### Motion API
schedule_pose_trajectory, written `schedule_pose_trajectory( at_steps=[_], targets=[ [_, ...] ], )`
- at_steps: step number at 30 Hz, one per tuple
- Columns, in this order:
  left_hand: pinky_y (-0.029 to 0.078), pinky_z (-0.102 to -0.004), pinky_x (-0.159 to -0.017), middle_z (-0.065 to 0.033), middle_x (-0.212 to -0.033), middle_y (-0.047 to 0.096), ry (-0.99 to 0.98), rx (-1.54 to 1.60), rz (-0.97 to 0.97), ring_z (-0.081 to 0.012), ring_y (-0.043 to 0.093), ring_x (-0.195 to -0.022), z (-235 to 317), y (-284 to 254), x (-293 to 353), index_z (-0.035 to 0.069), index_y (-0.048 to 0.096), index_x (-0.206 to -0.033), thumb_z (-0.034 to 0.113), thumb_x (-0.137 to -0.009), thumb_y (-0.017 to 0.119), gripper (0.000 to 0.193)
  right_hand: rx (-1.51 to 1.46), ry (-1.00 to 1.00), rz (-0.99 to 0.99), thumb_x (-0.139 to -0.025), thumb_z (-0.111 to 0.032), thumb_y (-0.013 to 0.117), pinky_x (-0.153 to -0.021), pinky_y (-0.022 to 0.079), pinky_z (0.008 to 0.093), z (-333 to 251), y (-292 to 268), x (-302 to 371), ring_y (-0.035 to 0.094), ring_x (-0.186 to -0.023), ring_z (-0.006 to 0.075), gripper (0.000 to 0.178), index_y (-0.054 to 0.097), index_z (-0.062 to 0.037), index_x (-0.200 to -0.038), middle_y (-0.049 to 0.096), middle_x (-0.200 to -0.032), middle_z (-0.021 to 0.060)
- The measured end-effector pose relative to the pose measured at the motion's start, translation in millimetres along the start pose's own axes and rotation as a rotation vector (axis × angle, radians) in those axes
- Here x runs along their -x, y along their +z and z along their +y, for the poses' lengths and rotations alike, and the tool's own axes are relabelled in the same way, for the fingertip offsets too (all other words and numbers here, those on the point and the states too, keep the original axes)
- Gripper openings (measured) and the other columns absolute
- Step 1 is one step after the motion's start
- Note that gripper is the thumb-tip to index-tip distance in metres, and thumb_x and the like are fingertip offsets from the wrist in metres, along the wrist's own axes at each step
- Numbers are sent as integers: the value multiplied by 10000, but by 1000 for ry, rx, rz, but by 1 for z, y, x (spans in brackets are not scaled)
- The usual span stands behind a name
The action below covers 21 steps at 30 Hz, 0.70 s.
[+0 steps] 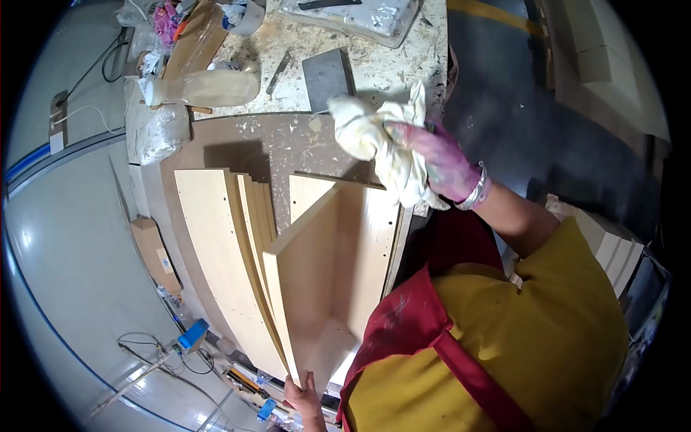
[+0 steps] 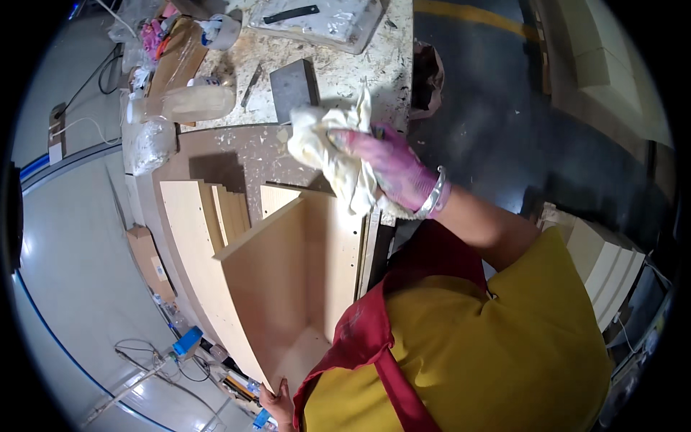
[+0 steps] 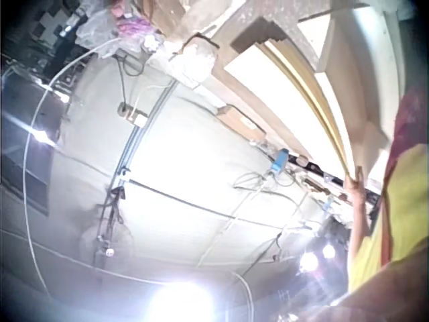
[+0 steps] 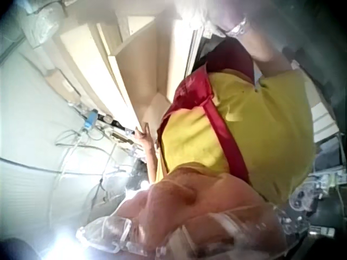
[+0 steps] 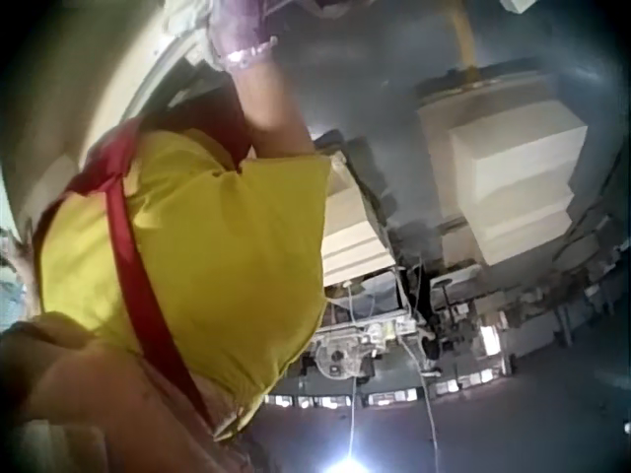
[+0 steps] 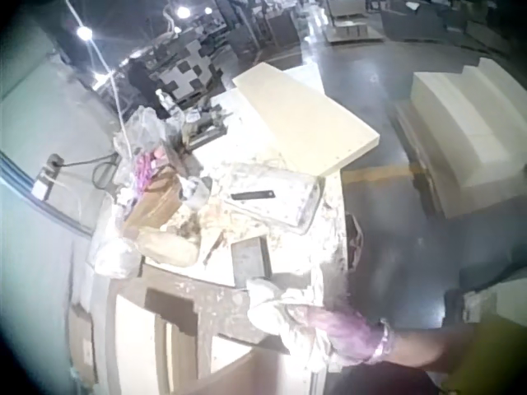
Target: The person wipes the surface of a light-colored wooden board with a white cloth. They flip the board over to wipe the other side and continue wiping the edges and surfaces repeatedly. The person occasionally pauses to adjust the cloth or pick up a bottle from the table.
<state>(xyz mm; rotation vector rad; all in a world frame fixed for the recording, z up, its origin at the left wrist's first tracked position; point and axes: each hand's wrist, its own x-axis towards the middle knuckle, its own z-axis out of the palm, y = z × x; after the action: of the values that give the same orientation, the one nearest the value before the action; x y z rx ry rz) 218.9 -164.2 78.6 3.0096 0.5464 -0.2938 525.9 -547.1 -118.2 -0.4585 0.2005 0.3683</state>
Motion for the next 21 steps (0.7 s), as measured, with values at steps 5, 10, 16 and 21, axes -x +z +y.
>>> schedule_pose_trajectory(
  at_steps=[5, 10, 16, 21],
  targets=[
    [479, -434, -633, -235, -793, 616, -66, -60, 36, -417, 604, -711, -9, 2, -4, -66, 541, -1028, 130, -685, 785, 464, 165, 13, 51, -930, -154, 518, -798, 518, 255, -2, -1, -16, 615, -876, 116, 286, 591, 31, -1135, 640, -1017, 93],
    [484, -443, -657, -238, -853, 629, -108, -40, 33, -414, 621, -760, 2, 2, -12, -55, 506, -1092, 160, -724, 770, 501, 649, 83, -30, -861, -220, 637, -642, 518, 252, 10, 24, -35, 628, -761, 103, 250, 629, -11, -998, 661, -894, 50],
    [459, -428, -799, -200, -940, 636, -203, -33, -14, -356, 626, -883, 7, 1, 0, 22, 526, -1129, 117, -773, 712, 413, 511, -202, -131, -885, -118, 584, -615, 516, 289, 56, 112, -8, 647, -801, 138, 81, 614, -43, -893, 649, -853, 40],
    [503, -388, -779, -119, -1111, 627, 22, -1, 34, -315, 625, -961, 22, 3, 28, 71, 548, -1158, 20, -727, 669, 451, -452, 946, -607, -919, -221, 474, -491, 489, 258, 3, 130, -16, 603, -609, 187, 323, 508, 4, -1148, 603, -807, 131]
  ],
)
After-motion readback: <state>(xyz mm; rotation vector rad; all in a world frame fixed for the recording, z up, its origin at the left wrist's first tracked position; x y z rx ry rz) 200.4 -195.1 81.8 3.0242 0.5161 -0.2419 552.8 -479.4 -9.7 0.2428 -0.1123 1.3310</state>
